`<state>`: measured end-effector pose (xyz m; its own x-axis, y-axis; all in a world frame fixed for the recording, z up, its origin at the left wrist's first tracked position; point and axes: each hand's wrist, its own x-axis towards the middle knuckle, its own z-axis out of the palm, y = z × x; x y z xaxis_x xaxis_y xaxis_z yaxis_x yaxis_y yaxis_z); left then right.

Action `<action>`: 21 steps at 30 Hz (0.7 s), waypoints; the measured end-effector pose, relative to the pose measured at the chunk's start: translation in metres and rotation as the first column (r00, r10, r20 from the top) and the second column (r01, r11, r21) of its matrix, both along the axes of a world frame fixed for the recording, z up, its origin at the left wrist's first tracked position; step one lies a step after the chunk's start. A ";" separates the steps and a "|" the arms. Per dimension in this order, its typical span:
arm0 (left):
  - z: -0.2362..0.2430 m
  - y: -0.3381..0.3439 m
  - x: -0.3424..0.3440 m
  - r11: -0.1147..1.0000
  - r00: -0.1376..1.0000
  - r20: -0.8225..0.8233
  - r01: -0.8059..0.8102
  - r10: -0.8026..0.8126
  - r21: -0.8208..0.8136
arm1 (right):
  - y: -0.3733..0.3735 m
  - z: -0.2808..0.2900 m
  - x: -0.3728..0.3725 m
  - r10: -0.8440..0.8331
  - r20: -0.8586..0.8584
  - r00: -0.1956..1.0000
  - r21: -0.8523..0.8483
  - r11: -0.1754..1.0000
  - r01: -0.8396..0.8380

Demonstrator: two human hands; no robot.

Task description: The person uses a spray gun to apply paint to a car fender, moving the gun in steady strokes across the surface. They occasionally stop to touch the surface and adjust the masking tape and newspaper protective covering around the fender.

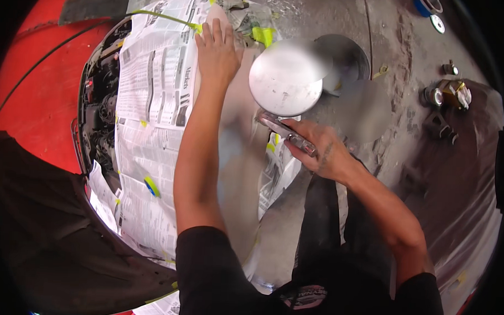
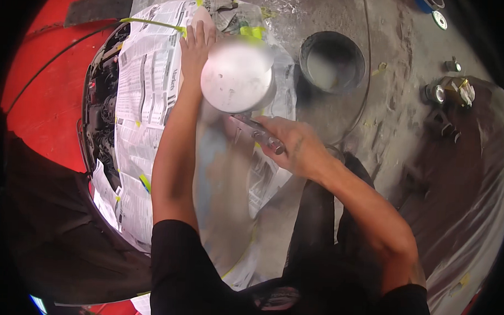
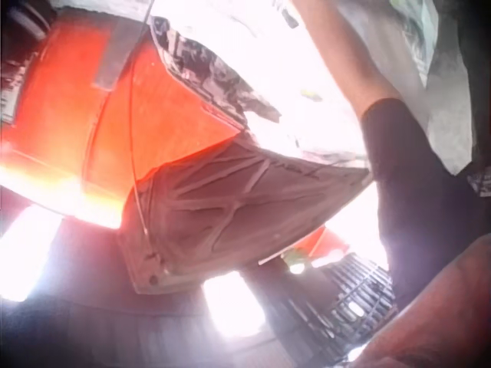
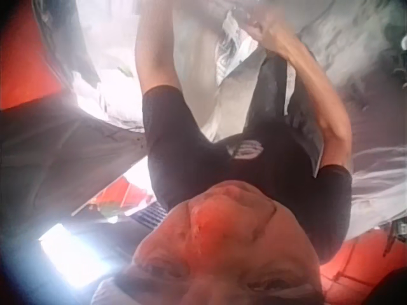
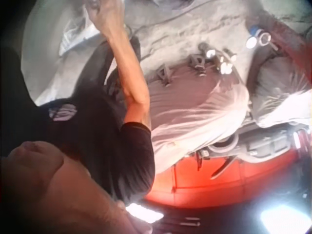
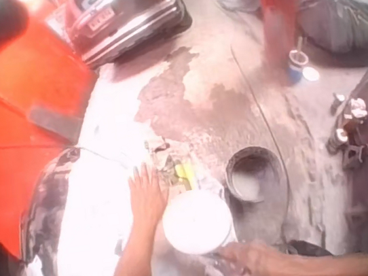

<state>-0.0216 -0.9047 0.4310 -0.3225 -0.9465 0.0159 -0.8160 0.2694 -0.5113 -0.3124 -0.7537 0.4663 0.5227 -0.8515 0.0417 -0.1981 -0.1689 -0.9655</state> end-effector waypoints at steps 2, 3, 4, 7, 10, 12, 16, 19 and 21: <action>-0.006 -0.010 -0.008 0.999 0.991 0.125 -0.037 0.042 -0.036 | -0.013 -0.002 -0.013 0.012 -0.011 1.000 0.013 1.000 -0.012; -0.013 0.022 -0.015 0.997 0.996 -0.015 0.083 -0.083 -0.011 | -0.018 -0.008 -0.024 0.010 -0.024 1.000 0.087 0.996 -0.008; -0.026 0.066 -0.015 0.985 0.990 0.013 0.137 -0.139 0.104 | -0.026 -0.011 -0.031 0.007 -0.024 1.000 0.144 0.990 -0.003; -0.011 0.206 -0.017 0.812 0.979 0.100 0.090 -0.179 0.577 | -0.034 -0.009 -0.031 -0.002 0.009 1.000 0.156 0.988 0.001; 0.007 0.213 -0.006 0.794 0.976 0.034 0.156 -0.217 0.588 | -0.044 -0.017 -0.021 -0.055 0.062 0.997 0.075 0.996 0.050; -0.005 0.143 -0.007 0.798 0.977 0.004 0.170 -0.211 0.578 | -0.058 -0.023 -0.016 -0.118 0.114 0.987 0.072 0.991 0.110; -0.026 -0.020 -0.004 0.977 0.952 -0.302 0.104 -0.043 0.189 | -0.091 -0.014 -0.005 -0.074 0.093 0.993 0.041 0.997 0.070; -0.038 -0.062 -0.013 0.998 0.969 -0.241 0.061 -0.057 0.008 | -0.111 -0.020 -0.005 -0.114 0.024 0.993 0.117 0.987 0.110; -0.041 -0.023 -0.039 0.992 0.910 -0.414 0.043 0.011 0.121 | -0.117 -0.021 -0.007 -0.146 -0.003 0.989 0.220 0.965 0.143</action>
